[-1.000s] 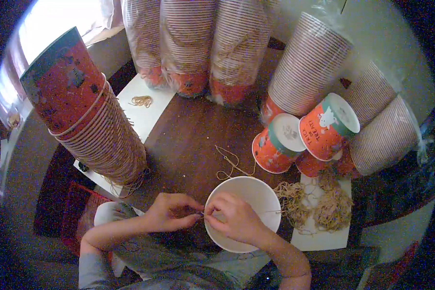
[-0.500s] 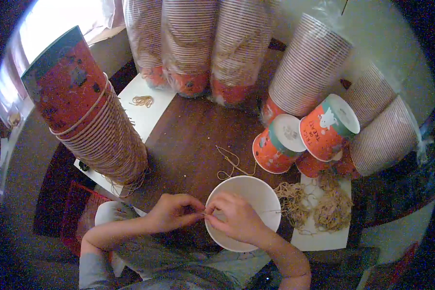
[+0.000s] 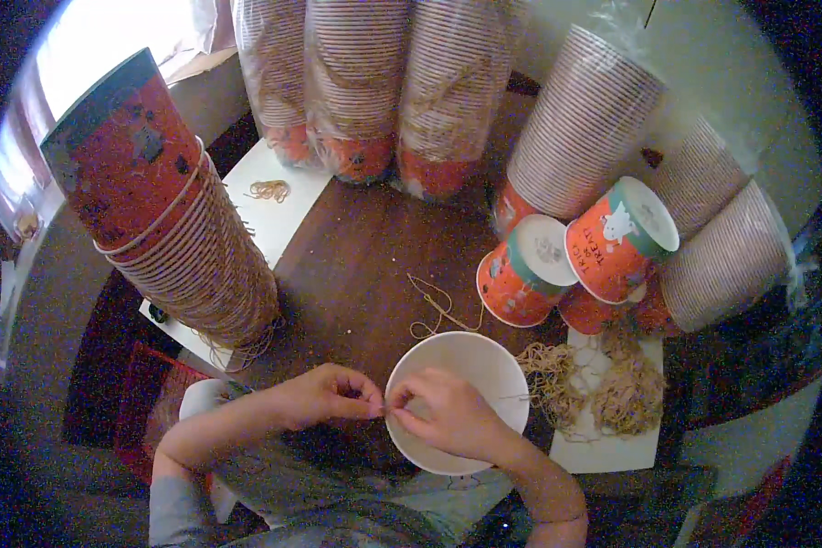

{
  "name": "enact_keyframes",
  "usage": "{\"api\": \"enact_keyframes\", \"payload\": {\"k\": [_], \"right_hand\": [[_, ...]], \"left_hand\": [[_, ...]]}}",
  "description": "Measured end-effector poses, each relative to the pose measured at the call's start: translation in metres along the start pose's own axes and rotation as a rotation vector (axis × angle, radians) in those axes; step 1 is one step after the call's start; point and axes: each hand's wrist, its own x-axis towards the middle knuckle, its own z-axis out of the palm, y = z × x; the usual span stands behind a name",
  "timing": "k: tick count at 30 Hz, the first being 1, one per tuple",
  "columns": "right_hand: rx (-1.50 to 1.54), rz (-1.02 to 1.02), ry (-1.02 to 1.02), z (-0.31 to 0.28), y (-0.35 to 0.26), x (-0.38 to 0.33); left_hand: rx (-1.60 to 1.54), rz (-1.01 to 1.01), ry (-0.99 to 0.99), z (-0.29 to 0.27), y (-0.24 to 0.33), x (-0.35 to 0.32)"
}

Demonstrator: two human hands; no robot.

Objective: Tying rubber bands onto paper bowls and stacking them for packaging.

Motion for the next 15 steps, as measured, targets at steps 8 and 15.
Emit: {"api": "enact_keyframes", "payload": {"k": [8, 15], "right_hand": [[0.195, 0.195, -0.059, 0.001, -0.012, -0.003], [-0.135, -0.057, 0.074, 0.006, -0.009, -0.004]], "left_hand": [[-0.208, -0.115, -0.032, -0.004, -0.008, 0.002], [-0.25, -0.093, -0.034, 0.0, -0.01, 0.003]]}}
